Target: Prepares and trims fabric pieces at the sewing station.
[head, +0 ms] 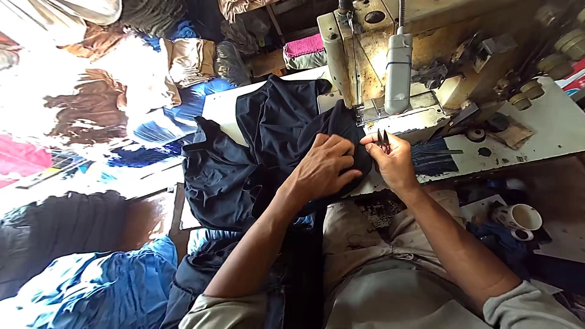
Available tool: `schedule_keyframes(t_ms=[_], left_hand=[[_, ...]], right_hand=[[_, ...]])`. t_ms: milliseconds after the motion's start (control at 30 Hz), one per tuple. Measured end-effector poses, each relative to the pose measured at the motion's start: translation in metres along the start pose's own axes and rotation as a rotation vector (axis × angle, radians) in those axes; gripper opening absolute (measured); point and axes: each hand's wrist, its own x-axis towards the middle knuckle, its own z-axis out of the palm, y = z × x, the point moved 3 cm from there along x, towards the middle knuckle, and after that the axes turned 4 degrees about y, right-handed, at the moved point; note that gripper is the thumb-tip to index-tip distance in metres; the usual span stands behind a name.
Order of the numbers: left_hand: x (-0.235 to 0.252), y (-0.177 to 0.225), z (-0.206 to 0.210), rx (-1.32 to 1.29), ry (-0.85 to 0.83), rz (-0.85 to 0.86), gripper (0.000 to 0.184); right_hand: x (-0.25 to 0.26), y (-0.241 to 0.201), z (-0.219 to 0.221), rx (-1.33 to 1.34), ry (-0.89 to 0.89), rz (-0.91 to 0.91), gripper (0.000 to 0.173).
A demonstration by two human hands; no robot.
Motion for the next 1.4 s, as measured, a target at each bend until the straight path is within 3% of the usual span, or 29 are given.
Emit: schedule_keyframes(t_ms=[133,233,333,467,567,733,800,867,967,1067,1167,1233,1400], left_hand=[[-0.014,-0.003,-0.031,0.075,-0.144,-0.201,0.039],[-0.010,-0.011,-0.061,0.024,-0.111,-0.328,0.031],[-0.005,-0.011,-0.088,-0.113,0.038,-0.327,0.019],[-0.003,-0.007,-0.106,-0.076,0.206,-0.352,0.022],[-0.001,-0.004,-0.102,0.040,0.258,-0.377,0.027],[-0.002,-0.004,-0.095,0.072,0.291,-0.340,0.018],[-0.004,-0.005,-0.096,0.044,0.248,-0.349,0.020],[-0.007,-0.010,-0.096,0.079,0.119,-0.407,0.038],[-0.010,-0.022,-0.083,0.128,-0.190,-0.466,0.044],[-0.009,-0.033,-0.062,0.000,-0.328,-0.416,0.030],[-0.003,-0.035,-0.061,-0.171,-0.173,-0.448,0.014],[0.002,-0.035,-0.064,-0.327,-0.036,-0.456,0.015],[0.014,-0.031,-0.079,-0.728,0.072,-0.404,0.020]], right_hand=[[0.011,-0.005,-0.002,0.011,-0.057,-0.061,0.017],[0.026,-0.003,-0.002,-0.009,-0.110,-0.056,0.017],[0.038,-0.006,-0.003,-0.086,-0.255,0.020,0.023],[0.050,-0.009,-0.004,-0.235,-0.346,0.049,0.021],[0.055,-0.015,0.000,-0.288,-0.380,0.038,0.017],[0.058,-0.015,0.007,-0.178,-0.392,0.012,0.018],[0.058,-0.013,0.008,-0.153,-0.394,0.014,0.015],[0.060,-0.012,0.008,-0.136,-0.387,-0.009,0.016],[0.058,-0.012,0.009,-0.169,-0.331,-0.074,0.016],[0.051,-0.012,0.008,-0.195,-0.259,-0.086,0.015],[0.023,-0.017,-0.005,-0.182,-0.168,-0.041,0.015],[0.005,-0.015,-0.006,-0.188,-0.123,-0.082,0.016],[-0.016,0.007,0.024,-0.213,-0.344,-0.203,0.034]])
